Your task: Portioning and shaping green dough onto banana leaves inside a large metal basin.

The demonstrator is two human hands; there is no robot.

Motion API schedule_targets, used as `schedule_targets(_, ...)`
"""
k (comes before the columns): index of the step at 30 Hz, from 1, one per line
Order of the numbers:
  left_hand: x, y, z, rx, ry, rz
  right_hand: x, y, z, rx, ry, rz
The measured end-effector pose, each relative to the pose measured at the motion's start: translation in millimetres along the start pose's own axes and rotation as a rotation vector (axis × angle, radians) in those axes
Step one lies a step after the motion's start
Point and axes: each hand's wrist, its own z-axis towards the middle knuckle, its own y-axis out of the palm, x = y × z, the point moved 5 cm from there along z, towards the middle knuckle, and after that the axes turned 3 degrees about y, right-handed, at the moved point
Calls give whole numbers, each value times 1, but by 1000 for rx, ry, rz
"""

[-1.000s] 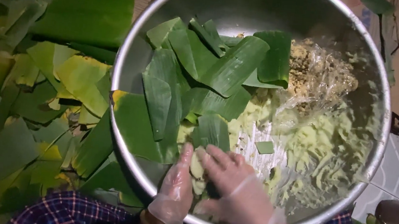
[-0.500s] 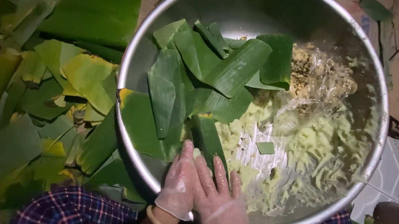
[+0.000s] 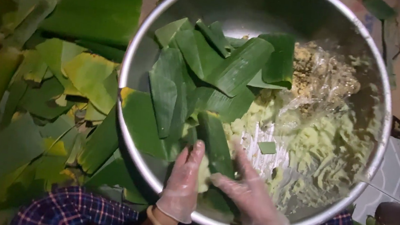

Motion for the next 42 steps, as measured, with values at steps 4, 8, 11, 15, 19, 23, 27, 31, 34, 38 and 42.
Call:
schedule_targets(4,-7,-14,8,207,9,139,33,9,0,20,11,204)
schedule_targets(8,-19,-16,13,123,44,20,33,12,13,112,-11,-43)
schedule_targets(11,-32,-31,3,-27,1082,998,15,16,3,0,232,281)
schedule_targets(15,-54,-33,25,-110,304,99,34,5,14,-124,134,214)
schedule_targets(19,-19,-5,-2,-43,86,-169,27,13,9,-221,177,14)
schedule_targets(23,-11,-7,0,-346,83,-237,29,6,12,-585,1,-447)
schedule_targets(27,1,1,-6,-407,497,-74,40,23,7,-447,-107,-467)
schedule_targets(31,-18,-10,3,-68,203,-417,43,33,14,3,-396,-695)
schedule_targets(34,-3,-10,-10,-75,87,-321,47,16,19,-186,-119,-428)
schedule_targets(38,-30,-37,-7,109,846,1031,20,13,0,-124,-427,-256)
schedule_targets(42,-26,-29,-19,331,52,-166,25,11,-12,98,-837,-341)
